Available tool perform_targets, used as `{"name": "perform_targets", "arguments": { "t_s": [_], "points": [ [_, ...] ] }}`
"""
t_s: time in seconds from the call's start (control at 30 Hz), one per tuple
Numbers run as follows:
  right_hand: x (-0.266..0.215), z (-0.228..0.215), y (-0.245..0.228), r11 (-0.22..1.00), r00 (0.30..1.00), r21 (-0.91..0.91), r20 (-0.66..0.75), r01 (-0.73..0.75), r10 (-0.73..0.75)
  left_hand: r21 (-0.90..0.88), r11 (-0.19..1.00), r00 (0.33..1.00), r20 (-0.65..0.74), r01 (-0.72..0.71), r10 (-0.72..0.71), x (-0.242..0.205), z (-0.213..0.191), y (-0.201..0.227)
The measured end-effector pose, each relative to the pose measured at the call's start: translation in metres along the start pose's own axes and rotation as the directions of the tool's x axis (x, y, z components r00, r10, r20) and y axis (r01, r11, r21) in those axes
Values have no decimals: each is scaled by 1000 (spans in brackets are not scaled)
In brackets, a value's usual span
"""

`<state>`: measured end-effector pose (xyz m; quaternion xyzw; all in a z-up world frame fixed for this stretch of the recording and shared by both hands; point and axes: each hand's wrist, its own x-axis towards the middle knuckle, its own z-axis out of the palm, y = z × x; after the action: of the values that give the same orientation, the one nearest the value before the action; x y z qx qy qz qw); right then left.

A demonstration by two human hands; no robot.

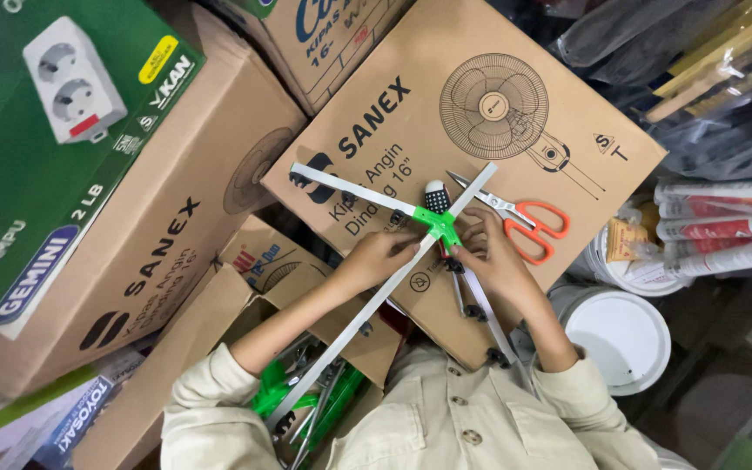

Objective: The person assembles a ceiling fan by attaching white metal blades to a green central hub. They use a screwdriver to tighten the screws securing the blades in place. The person also reaches into a cardboard box to retrieve additional parts for the assembly.

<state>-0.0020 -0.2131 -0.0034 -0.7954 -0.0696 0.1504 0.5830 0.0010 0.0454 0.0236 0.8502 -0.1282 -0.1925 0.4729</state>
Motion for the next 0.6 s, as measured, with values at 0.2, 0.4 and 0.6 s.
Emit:
{"name": "perform_targets", "arguments": {
  "t_s": [0.2, 0.4, 0.6],
  "points": [
    [-16, -11, -17, 986, 994, -144, -63, 79, -89, 409, 909, 989, -75, -85, 126, -22, -16, 36],
    [-83, -33, -55, 913, 926, -332, -205, 239, -317, 663, 747, 982, -94, -61, 165, -79, -22, 88],
    [-190, -24, -69, 909, 865, -282, -316, 306, -389, 719, 692, 978, -95, -62, 187, -149, -16, 134]
  ]
}}
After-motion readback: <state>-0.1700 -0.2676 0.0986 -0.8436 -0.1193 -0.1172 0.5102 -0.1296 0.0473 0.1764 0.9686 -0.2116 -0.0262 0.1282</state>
